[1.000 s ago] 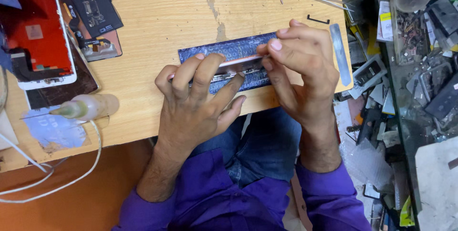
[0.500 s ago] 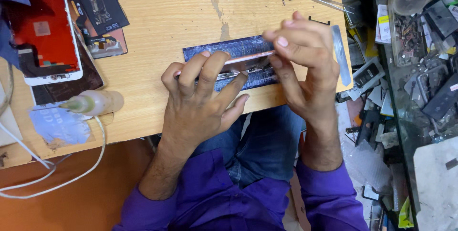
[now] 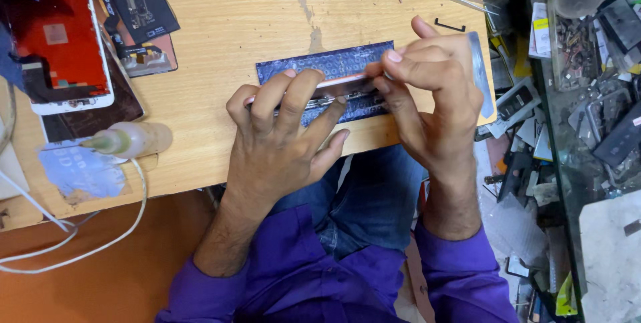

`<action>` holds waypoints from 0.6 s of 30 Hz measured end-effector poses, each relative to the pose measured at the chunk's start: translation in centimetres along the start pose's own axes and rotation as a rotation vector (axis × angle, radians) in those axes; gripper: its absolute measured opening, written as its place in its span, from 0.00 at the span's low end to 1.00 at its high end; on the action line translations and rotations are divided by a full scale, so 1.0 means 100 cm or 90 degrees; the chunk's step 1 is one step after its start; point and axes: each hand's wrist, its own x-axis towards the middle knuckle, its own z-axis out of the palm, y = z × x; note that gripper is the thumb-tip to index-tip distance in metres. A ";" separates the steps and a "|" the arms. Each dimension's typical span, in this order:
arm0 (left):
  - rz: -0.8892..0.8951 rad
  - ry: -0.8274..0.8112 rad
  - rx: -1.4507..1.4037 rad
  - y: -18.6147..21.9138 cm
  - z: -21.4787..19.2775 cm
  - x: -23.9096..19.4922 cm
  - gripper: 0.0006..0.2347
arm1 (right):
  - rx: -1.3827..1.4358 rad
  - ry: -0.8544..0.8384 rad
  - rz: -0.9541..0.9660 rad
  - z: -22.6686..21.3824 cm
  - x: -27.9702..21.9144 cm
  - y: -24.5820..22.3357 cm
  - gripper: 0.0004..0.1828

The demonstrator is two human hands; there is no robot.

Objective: The person uses a screwdriver to remove screws from the back of a disassembled smartphone. They then use tweezers to remove small components from the phone's interior. The person continues to manipulate the phone and its parts throughout the clip.

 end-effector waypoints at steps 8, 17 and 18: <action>-0.009 -0.012 -0.013 0.002 -0.003 0.001 0.19 | 0.012 0.000 0.006 -0.001 0.003 -0.002 0.19; -0.003 -0.010 -0.017 0.002 -0.005 0.001 0.20 | 0.010 0.012 0.010 0.000 -0.009 0.009 0.22; -0.002 -0.006 -0.017 0.002 -0.004 0.002 0.20 | 0.007 0.015 0.007 0.000 -0.009 0.010 0.22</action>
